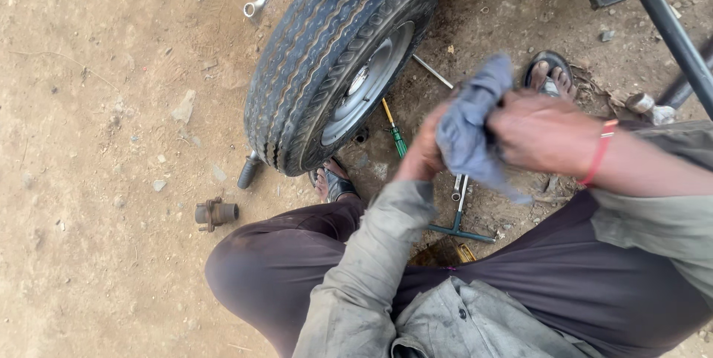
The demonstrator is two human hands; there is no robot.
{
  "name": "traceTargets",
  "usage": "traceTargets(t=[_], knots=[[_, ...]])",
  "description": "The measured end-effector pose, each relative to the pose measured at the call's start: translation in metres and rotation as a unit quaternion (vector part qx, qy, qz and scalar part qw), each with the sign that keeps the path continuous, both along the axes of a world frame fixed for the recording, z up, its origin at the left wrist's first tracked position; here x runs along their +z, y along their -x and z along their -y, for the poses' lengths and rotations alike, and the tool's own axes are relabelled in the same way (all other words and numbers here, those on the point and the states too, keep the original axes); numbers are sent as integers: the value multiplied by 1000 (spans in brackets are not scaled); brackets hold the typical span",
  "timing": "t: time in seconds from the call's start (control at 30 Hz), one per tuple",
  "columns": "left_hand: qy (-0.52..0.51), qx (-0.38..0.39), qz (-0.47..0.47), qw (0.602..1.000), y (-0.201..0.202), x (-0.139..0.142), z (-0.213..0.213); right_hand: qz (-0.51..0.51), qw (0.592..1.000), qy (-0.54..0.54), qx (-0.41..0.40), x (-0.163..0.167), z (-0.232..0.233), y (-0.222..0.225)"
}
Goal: The person sits on the ground and works on a motorcycle tire, using a cloth to wipe the rim and a screwdriver to pry the tire bead from the rim. The person rotates the tire and continues to clean and pry the bead along the circumference.
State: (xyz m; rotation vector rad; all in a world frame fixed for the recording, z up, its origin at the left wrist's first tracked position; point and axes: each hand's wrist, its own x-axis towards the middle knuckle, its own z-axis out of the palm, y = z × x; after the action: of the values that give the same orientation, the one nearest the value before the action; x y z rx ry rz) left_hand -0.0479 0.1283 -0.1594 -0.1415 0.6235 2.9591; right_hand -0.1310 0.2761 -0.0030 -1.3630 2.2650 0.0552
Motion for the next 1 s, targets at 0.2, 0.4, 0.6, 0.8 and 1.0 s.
traceTargets(t=[0.2,0.4,0.6,0.8,1.0], knots=[[267,159,109,944,2,11,-11,22,997,69,4,-27,9,-26],[290,151,132,936,14,-27,15,118,963,242,-6,6,23,-43],[310,244,131,909,14,-55,27,268,955,107,-73,31,26,-22],[64,169,124,976,19,-60,20,227,948,221,32,23,23,-22],[-294,67,-51,952,24,-36,-15,273,950,138,-61,-2,29,-13]])
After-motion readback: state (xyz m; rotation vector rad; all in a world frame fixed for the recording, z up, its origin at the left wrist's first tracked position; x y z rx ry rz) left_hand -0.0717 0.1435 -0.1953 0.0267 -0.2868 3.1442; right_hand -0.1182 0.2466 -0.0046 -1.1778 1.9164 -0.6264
